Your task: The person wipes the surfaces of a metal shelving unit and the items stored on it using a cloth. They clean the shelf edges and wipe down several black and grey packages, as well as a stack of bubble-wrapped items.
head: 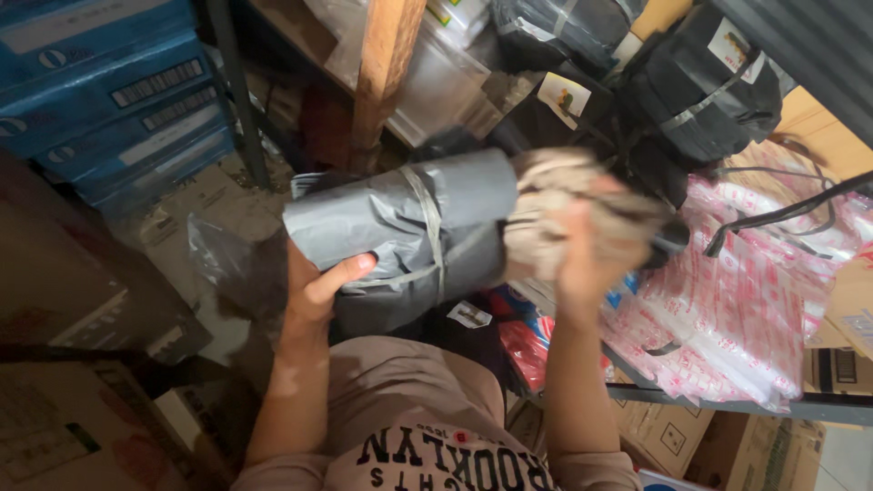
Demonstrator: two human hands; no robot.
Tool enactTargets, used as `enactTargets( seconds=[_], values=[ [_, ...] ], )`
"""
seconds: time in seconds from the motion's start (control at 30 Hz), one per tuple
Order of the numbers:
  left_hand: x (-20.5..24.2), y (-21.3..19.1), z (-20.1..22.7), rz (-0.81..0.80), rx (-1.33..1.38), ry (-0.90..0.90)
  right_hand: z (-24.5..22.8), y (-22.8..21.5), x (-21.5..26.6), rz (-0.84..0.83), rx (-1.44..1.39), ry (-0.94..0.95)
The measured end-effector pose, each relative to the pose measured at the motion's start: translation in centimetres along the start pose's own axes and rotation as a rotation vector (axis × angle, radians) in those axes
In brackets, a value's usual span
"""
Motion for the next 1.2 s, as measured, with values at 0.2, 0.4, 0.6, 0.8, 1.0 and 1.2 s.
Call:
enactTargets(
  seconds=[0.2, 0.4, 0.6, 0.8, 1.0, 1.2],
  values=[
    [-0.6, 2.7, 1.4, 0.032, -0.272, 0.174, -12.0, 4.3, -1.6, -0.402, 0.062, -0.363],
    [0.5, 3.7, 2.0, -0.038, -0.279, 0.223, -13.9, 11.1, 0.2, -0.445, 0.566, -0.461],
    [1.2, 3.2, 0.8, -0.061, -0.197, 0.207, -5.8, 7.8, -2.5, -0.414, 0.227, -0.081],
    [1.9, 2.7, -3.1, 0.022, -0.113, 0.201, -4.6, 7.0, 1.1, -0.286, 0.33, -0.093],
    [0.9, 2.5, -5.2, 0.132, -0.093, 0.187, -3.9, 5.7, 6.5, -0.378, 0.299, -0.033],
    [-5.0, 6.4, 0.2, 0.037, -0.06, 0.193, -1.0, 2.4, 9.9, -0.312, 0.157, 0.06]
  ],
)
Point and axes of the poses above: each hand's wrist, its own x-axis away from the middle knuckle, its own y-axis out of the palm, z = x × y, the point moved 4 cm from there along -x, towards the middle knuckle, and after that the axes turned 11 degrees about -z, right-handed, at the moved point
